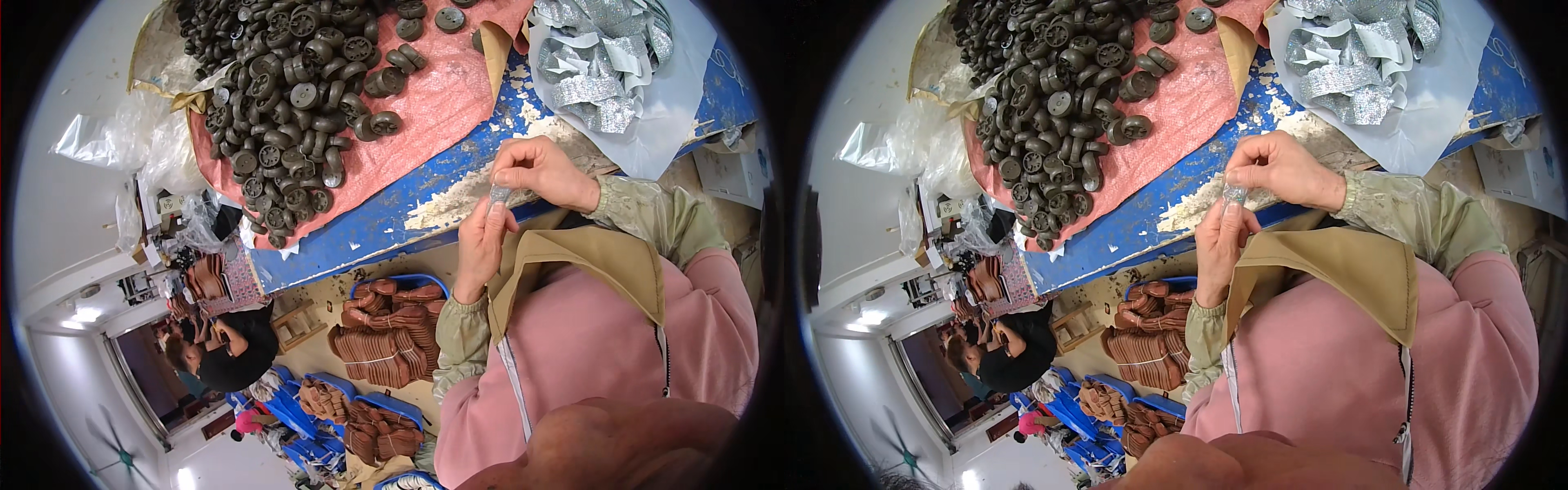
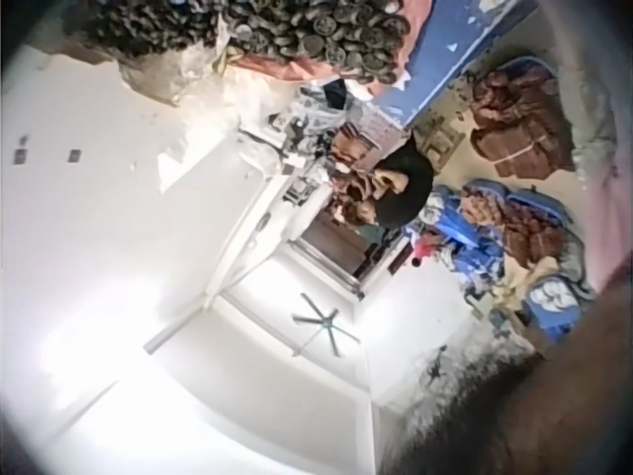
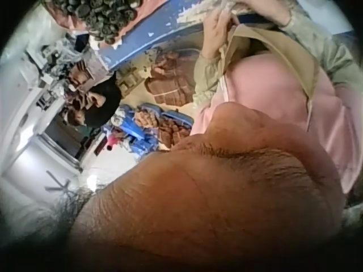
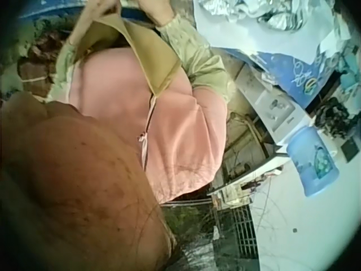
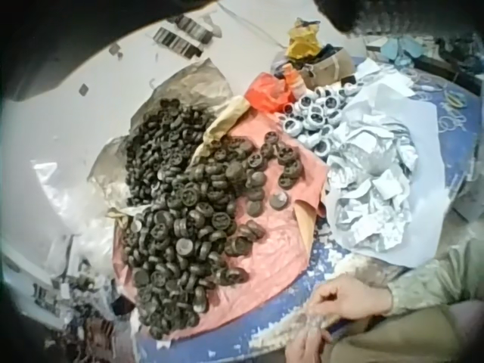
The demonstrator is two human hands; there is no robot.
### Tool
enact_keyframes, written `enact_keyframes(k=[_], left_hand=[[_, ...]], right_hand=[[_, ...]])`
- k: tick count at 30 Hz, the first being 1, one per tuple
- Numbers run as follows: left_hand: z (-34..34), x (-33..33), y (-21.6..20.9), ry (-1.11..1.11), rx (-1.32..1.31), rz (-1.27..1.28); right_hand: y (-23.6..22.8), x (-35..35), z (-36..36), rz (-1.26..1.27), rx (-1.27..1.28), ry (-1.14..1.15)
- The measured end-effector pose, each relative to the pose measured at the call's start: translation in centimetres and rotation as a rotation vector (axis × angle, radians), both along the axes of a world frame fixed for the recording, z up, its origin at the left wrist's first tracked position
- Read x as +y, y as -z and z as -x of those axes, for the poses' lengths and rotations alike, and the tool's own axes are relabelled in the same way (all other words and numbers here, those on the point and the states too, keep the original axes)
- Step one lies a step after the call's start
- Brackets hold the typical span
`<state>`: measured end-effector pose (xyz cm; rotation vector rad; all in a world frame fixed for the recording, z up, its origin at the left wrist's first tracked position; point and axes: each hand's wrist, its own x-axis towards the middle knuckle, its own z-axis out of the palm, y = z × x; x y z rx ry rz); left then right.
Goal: Manually applying silver adhesive or lining to small black industrial circular components.
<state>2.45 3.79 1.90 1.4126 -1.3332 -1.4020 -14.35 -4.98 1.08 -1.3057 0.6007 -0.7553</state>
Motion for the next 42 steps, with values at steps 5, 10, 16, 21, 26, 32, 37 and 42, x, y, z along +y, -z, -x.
enact_keyframes(k=[5,10,16,21,26,32,37,42], left_hand=[[1.0,0.0,0.2,-0.082,0.189,-0.105],[-0.8,0.1,-0.4,-0.059,0.204,-0.036],[-2.5,0.1,-0.8,-0.38,0.059,-0.033],[-2.7,-0.7,-1.3,-0.16,-0.291,0.24],[-1.9,-2.4,-4.0,-0.056,-0.235,0.246],[-7.8,-10.3,-0.3,-0.333,-0.732,0.594],[-8.0,-14.5,2.8,-0.415,-1.169,0.591],[-9.3,-14.4,4.2,-0.51,-1.047,0.746]], right_hand=[[0.4,0.2,-1.0,-0.243,-0.157,0.169],[-0.1,-2.3,-0.1,-0.145,0.026,0.321],[1.4,-2.3,0.5,-0.199,-0.001,0.395],[-2.1,-0.9,-0.9,0.86,0.235,0.41],[-2.7,-0.3,0.0,0.634,0.218,0.038],[-5.5,-0.7,2.3,-0.007,0.004,0.052],[-5.7,-0.3,2.8,-0.107,-0.079,-0.049],[-4.1,-0.6,3.8,-0.201,-0.075,-0.061]])
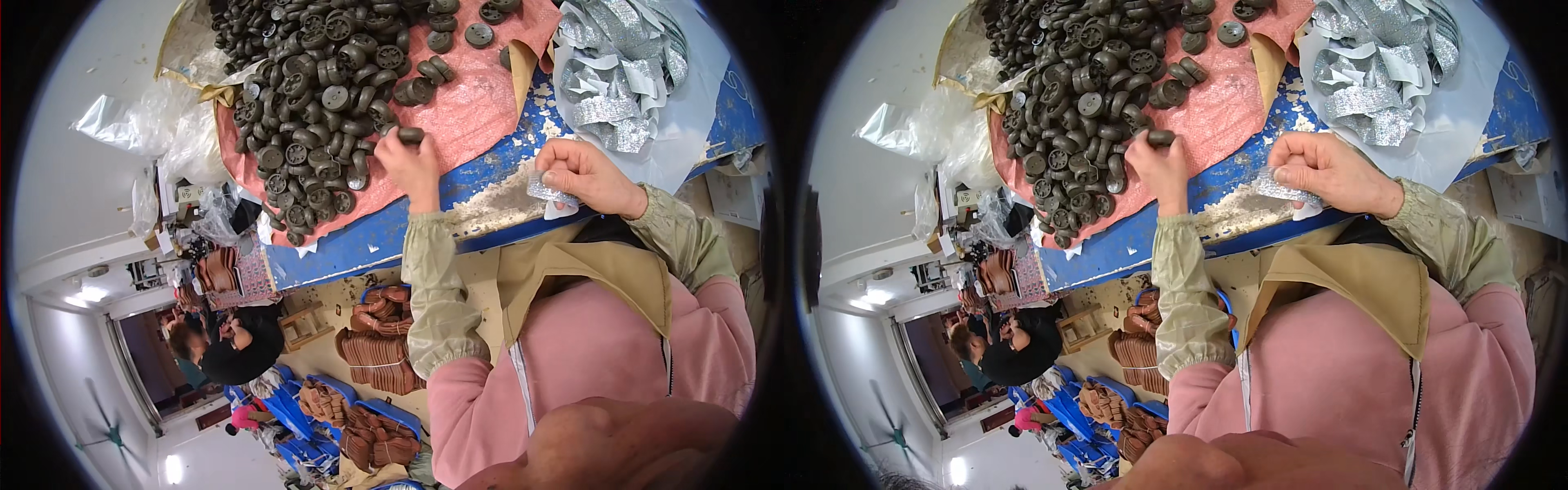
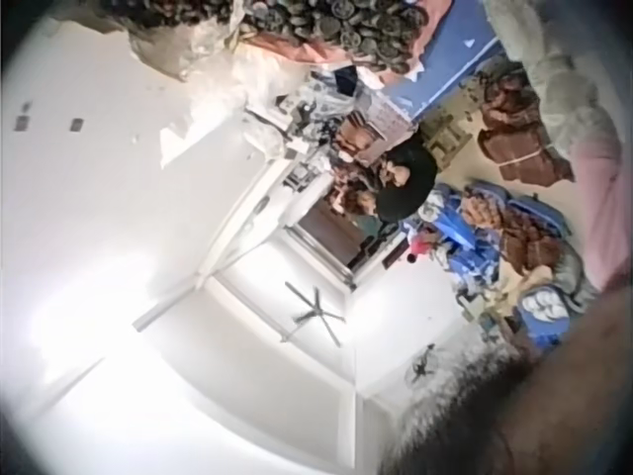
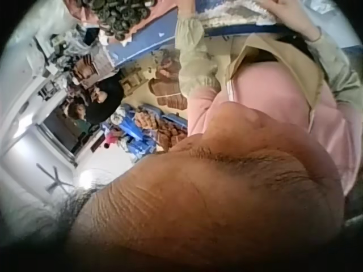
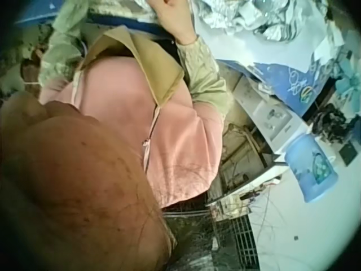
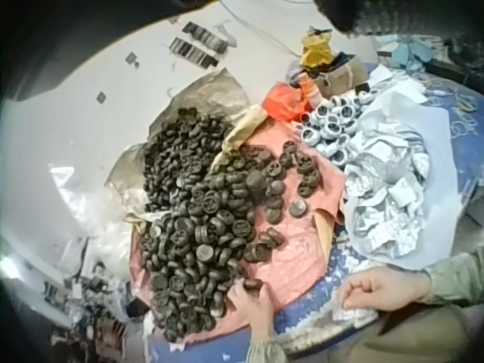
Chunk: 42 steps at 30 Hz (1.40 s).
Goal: Manually applying silver adhesive or lining to small black industrial circular components.
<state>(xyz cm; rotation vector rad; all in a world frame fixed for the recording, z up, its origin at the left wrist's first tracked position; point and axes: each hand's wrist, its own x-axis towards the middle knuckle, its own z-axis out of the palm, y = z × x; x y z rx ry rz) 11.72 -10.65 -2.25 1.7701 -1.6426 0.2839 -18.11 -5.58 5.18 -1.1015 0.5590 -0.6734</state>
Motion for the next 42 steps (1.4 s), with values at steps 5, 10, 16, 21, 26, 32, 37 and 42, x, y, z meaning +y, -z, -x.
enact_keyframes(k=[5,10,16,21,26,32,37,42], left_hand=[[0.4,2.9,-1.0,0.411,1.212,-0.057],[1.8,6.2,-0.3,0.361,1.552,-0.253],[0.7,6.3,-1.6,0.009,0.157,-0.044],[1.0,7.9,-3.1,-0.049,-0.011,-0.038],[0.8,9.1,-2.6,0.271,1.489,-0.139],[0.2,9.4,-1.7,0.602,1.942,-0.192],[3.3,10.6,-3.2,0.762,1.914,-0.236],[5.3,11.3,-2.4,0.826,1.8,-0.237]], right_hand=[[1.3,0.0,-0.8,-0.136,-0.039,0.055],[1.7,-0.5,-1.1,-0.17,-0.044,0.028],[2.3,-0.1,-1.4,-0.16,-0.064,0.063],[3.0,0.1,-1.3,-0.067,-0.06,0.046],[2.2,0.4,-1.8,-0.144,-0.082,0.08],[2.7,0.4,-1.9,-0.049,-0.058,0.086],[2.7,0.8,-2.1,-0.103,-0.066,0.05],[4.0,1.6,-3.2,-0.076,-0.125,0.088]])
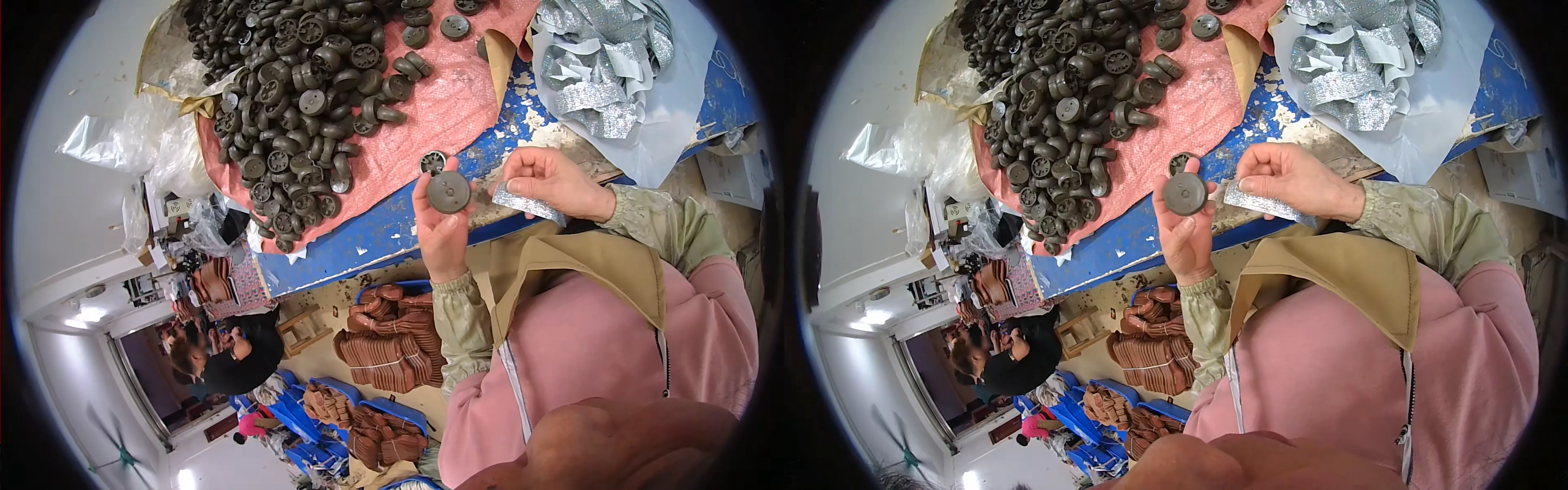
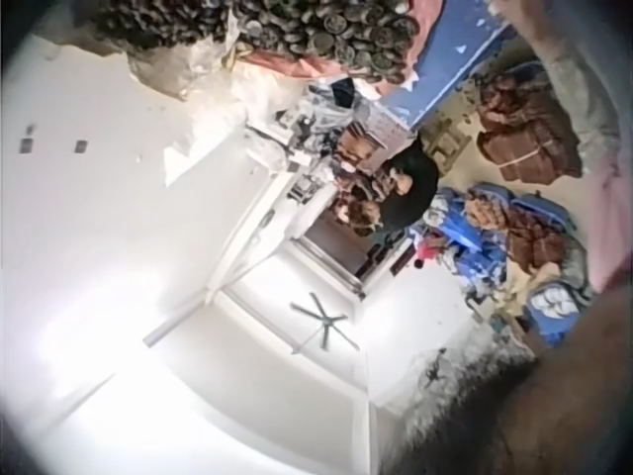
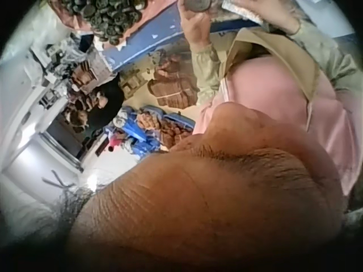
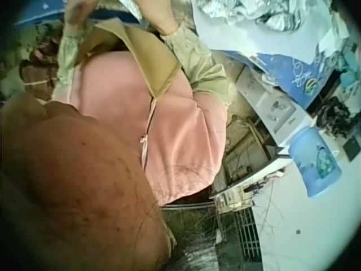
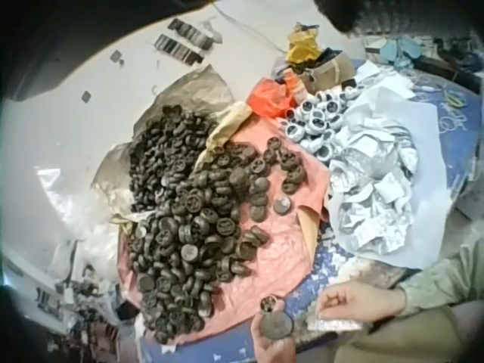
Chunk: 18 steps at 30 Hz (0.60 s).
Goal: Manually applying silver adhesive or lining to small black industrial circular components.
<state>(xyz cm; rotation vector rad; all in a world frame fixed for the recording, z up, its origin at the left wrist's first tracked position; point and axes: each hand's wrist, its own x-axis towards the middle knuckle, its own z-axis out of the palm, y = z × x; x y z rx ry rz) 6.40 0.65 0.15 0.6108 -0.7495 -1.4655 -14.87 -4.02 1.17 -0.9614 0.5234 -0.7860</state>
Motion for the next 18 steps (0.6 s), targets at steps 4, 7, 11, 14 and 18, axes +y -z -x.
enact_keyframes(k=[4,7,11,14,18], left_hand=[[1.3,0.5,0.2,0.032,0.205,-0.044],[1.9,0.9,0.5,-0.036,0.192,-0.154],[2.7,1.0,0.1,-0.085,-0.186,-0.004],[2.9,0.7,-0.5,-0.014,-0.248,-0.026],[4.2,0.6,-0.5,0.005,-0.351,0.029]], right_hand=[[-0.5,0.0,0.0,-0.12,-0.014,-0.071],[-0.6,0.1,0.1,-0.104,-0.071,-0.029],[0.2,-0.1,0.4,-0.129,-0.077,-0.029],[0.3,0.0,0.5,-0.129,-0.083,-0.027],[0.1,-0.2,0.6,-0.153,-0.139,-0.026]])
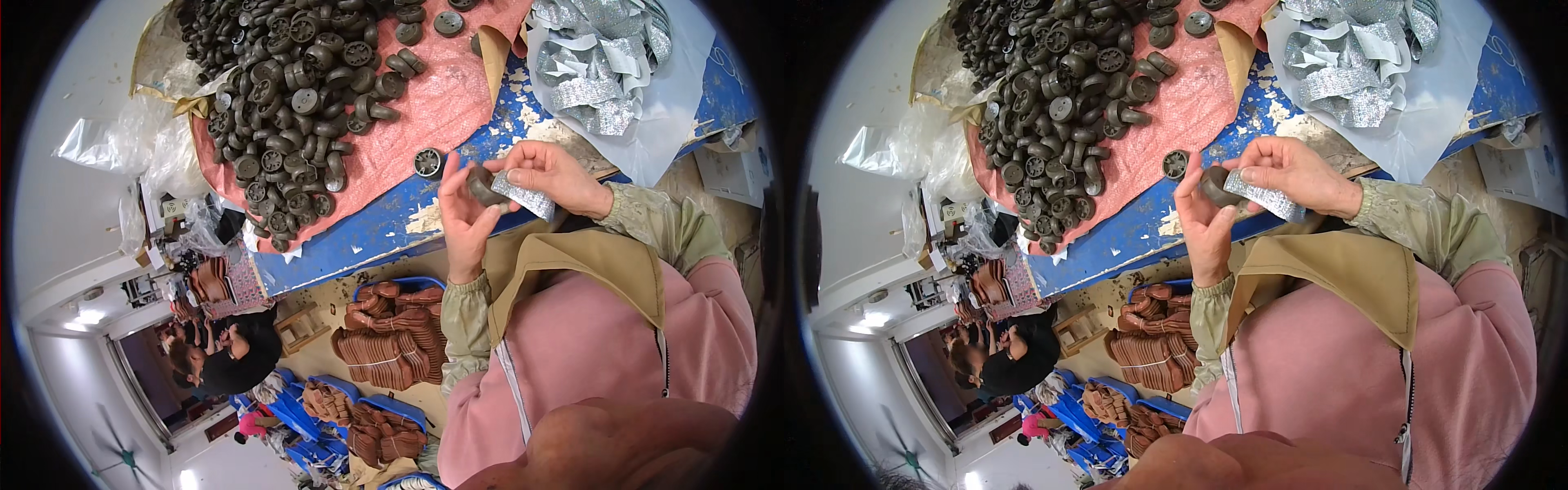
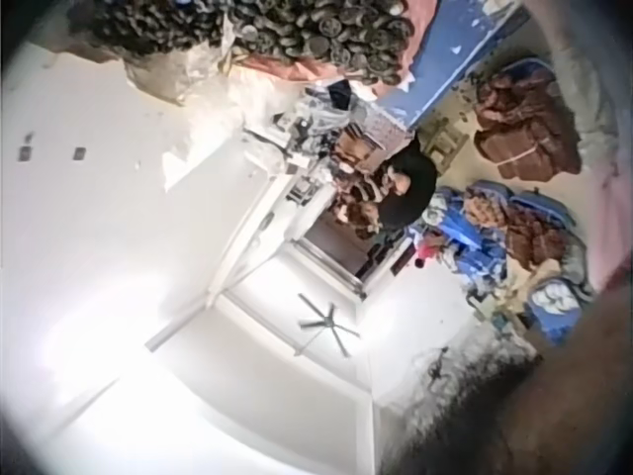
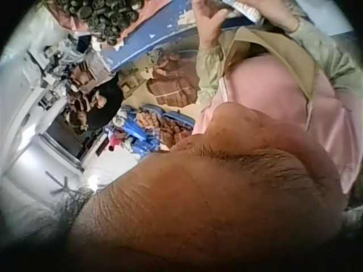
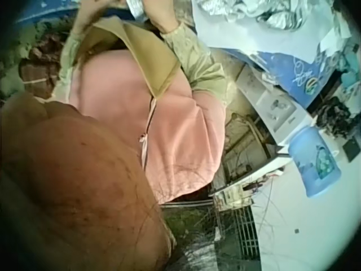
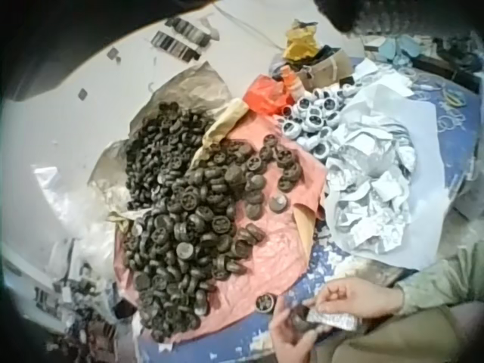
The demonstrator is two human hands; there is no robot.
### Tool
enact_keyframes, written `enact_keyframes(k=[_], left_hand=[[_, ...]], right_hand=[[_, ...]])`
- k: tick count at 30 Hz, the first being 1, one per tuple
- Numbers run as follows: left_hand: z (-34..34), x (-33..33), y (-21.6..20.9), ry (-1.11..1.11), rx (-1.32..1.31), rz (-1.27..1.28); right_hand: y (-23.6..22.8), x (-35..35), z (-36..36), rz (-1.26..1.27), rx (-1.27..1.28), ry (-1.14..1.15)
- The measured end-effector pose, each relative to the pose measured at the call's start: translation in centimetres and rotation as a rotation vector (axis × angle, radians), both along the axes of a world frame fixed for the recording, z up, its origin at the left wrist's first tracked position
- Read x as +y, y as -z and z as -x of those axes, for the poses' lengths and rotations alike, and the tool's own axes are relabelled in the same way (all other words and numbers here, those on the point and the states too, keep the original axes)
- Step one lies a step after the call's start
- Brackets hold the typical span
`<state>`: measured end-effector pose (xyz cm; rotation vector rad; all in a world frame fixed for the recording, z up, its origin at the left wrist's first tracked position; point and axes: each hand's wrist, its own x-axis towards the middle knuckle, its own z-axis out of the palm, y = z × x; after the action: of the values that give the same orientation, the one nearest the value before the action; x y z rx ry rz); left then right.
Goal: Manually applying silver adhesive or lining to small black industrial circular components.
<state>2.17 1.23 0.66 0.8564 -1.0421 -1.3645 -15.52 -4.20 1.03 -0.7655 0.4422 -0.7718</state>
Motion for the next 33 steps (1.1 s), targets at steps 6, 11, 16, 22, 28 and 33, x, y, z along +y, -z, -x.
enact_keyframes(k=[6,11,16,22,28,33], left_hand=[[0.3,0.0,1.3,0.025,0.208,0.038],[0.8,-0.3,0.4,-0.094,-0.148,0.006],[1.1,-0.1,1.2,-0.115,-0.134,-0.018],[1.8,-0.1,0.5,-0.121,0.002,-0.01],[2.3,-0.1,1.2,-0.167,-0.013,0.005],[2.2,0.0,1.4,-0.176,-0.039,0.013]], right_hand=[[-1.0,-1.5,1.9,0.096,0.13,0.14],[-2.1,-1.3,2.4,0.22,0.26,0.035],[-1.6,-0.4,1.4,0.232,0.342,0.017],[-1.9,0.1,0.3,0.211,0.364,0.018],[-2.0,0.7,-0.2,0.165,0.36,0.028],[-1.7,0.7,-0.4,0.218,0.415,0.04]])
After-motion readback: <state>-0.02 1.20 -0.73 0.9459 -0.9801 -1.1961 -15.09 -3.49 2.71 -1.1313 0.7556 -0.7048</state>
